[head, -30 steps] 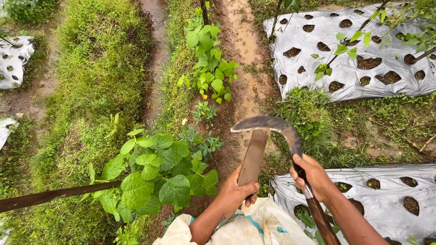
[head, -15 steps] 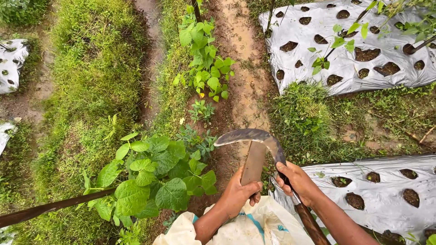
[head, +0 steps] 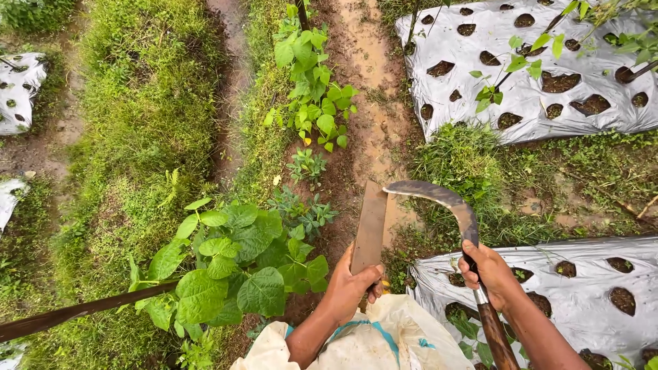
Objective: The person sharpens a curved blade, likely a sickle, using a rectangular sharpening stone. They hold the stone in one hand and the tool in the other, repeatedly drawing the blade across the stone's surface while standing in a garden.
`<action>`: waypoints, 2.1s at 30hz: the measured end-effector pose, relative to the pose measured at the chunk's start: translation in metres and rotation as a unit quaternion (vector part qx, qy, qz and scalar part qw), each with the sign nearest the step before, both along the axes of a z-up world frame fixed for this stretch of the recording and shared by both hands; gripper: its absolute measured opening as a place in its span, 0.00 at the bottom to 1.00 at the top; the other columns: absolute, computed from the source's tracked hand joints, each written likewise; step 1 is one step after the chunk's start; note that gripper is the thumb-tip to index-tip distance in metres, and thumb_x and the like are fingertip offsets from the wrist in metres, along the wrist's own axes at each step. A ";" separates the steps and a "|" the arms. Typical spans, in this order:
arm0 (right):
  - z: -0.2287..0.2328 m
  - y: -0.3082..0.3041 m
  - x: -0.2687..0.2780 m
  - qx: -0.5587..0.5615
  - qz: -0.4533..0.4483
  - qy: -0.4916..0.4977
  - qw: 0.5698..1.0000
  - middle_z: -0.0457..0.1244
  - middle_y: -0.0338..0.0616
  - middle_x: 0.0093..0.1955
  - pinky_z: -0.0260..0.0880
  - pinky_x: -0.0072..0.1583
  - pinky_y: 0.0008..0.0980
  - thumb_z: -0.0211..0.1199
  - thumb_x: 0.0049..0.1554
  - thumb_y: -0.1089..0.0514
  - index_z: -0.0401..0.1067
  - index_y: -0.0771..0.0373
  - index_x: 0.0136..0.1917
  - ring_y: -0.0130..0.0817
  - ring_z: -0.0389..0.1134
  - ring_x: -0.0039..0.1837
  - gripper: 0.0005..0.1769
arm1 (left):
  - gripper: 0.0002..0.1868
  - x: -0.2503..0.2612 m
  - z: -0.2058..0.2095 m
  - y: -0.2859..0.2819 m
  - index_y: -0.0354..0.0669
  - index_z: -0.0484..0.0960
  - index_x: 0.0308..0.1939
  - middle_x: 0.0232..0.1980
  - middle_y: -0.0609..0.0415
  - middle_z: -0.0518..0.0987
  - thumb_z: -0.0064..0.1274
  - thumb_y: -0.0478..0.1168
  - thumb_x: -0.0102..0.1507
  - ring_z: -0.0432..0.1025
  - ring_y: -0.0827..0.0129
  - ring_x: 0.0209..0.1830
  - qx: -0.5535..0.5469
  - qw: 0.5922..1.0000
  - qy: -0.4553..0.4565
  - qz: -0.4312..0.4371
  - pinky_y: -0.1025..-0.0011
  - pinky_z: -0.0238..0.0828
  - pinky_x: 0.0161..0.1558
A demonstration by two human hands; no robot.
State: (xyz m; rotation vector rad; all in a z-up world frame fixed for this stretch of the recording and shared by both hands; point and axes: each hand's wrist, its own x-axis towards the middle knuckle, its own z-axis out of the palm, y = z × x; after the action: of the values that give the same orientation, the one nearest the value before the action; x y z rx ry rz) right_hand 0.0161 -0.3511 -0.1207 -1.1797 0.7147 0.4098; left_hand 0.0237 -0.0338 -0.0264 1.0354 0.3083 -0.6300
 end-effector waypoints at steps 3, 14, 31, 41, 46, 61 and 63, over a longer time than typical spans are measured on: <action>0.008 0.013 -0.003 0.011 0.026 -0.009 1.000 0.57 0.43 0.29 0.45 0.23 0.24 0.53 0.66 0.53 0.62 0.63 0.48 0.23 0.49 0.25 0.11 | 0.28 0.000 -0.001 -0.002 0.34 0.68 0.63 0.33 0.47 0.77 0.49 0.30 0.58 0.69 0.70 0.23 0.004 1.000 -0.012 -0.005 0.76 0.63 0.21; 0.020 0.019 -0.011 0.021 0.046 0.009 0.999 0.58 0.44 0.28 0.45 0.22 0.24 0.55 0.65 0.51 0.60 0.64 0.48 0.24 0.49 0.23 0.13 | 0.26 -0.001 0.015 -0.001 0.39 0.67 0.64 0.28 0.51 0.75 0.50 0.31 0.61 0.67 0.72 0.21 0.037 0.998 -0.056 -0.019 0.76 0.62 0.21; 0.042 0.022 -0.007 0.003 0.067 -0.007 0.998 0.58 0.45 0.27 0.47 0.22 0.24 0.57 0.64 0.51 0.60 0.64 0.46 0.24 0.50 0.22 0.15 | 0.30 0.001 0.020 -0.005 0.43 0.60 0.71 0.31 0.53 0.74 0.49 0.29 0.65 0.70 0.73 0.24 0.069 0.991 -0.114 0.001 0.77 0.65 0.22; 0.048 0.028 -0.003 0.009 0.038 -0.012 0.999 0.57 0.43 0.28 0.46 0.22 0.24 0.53 0.66 0.53 0.60 0.64 0.49 0.24 0.49 0.23 0.12 | 0.32 -0.001 0.034 -0.010 0.39 0.57 0.73 0.35 0.50 0.76 0.47 0.31 0.65 0.70 0.72 0.25 0.131 0.978 -0.157 -0.041 0.76 0.70 0.22; 0.053 0.032 -0.003 -0.016 0.056 -0.012 0.998 0.59 0.46 0.28 0.46 0.23 0.25 0.56 0.64 0.50 0.62 0.66 0.48 0.25 0.49 0.23 0.16 | 0.38 0.001 0.033 -0.010 0.44 0.52 0.78 0.36 0.50 0.74 0.45 0.29 0.64 0.70 0.72 0.24 0.113 0.981 -0.158 -0.013 0.76 0.69 0.22; 0.048 0.057 0.012 0.039 0.040 -0.028 0.998 0.59 0.43 0.26 0.49 0.20 0.22 0.54 0.65 0.51 0.61 0.66 0.49 0.23 0.50 0.21 0.15 | 0.39 0.012 0.041 0.001 0.43 0.48 0.79 0.39 0.49 0.77 0.45 0.31 0.65 0.72 0.71 0.27 0.143 0.974 -0.156 -0.085 0.76 0.73 0.25; 0.057 0.067 0.015 0.020 0.038 -0.044 0.998 0.57 0.41 0.26 0.46 0.23 0.25 0.54 0.66 0.50 0.60 0.64 0.45 0.23 0.48 0.22 0.16 | 0.40 0.012 0.041 0.002 0.43 0.51 0.78 0.39 0.50 0.76 0.46 0.29 0.62 0.70 0.71 0.26 0.095 0.978 -0.166 -0.081 0.76 0.70 0.23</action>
State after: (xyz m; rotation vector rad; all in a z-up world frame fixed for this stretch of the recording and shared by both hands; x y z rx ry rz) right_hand 0.0312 -0.2838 -0.0641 -1.1821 0.5842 0.4319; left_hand 0.0357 -0.0319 0.0143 1.3375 -0.0103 -0.5695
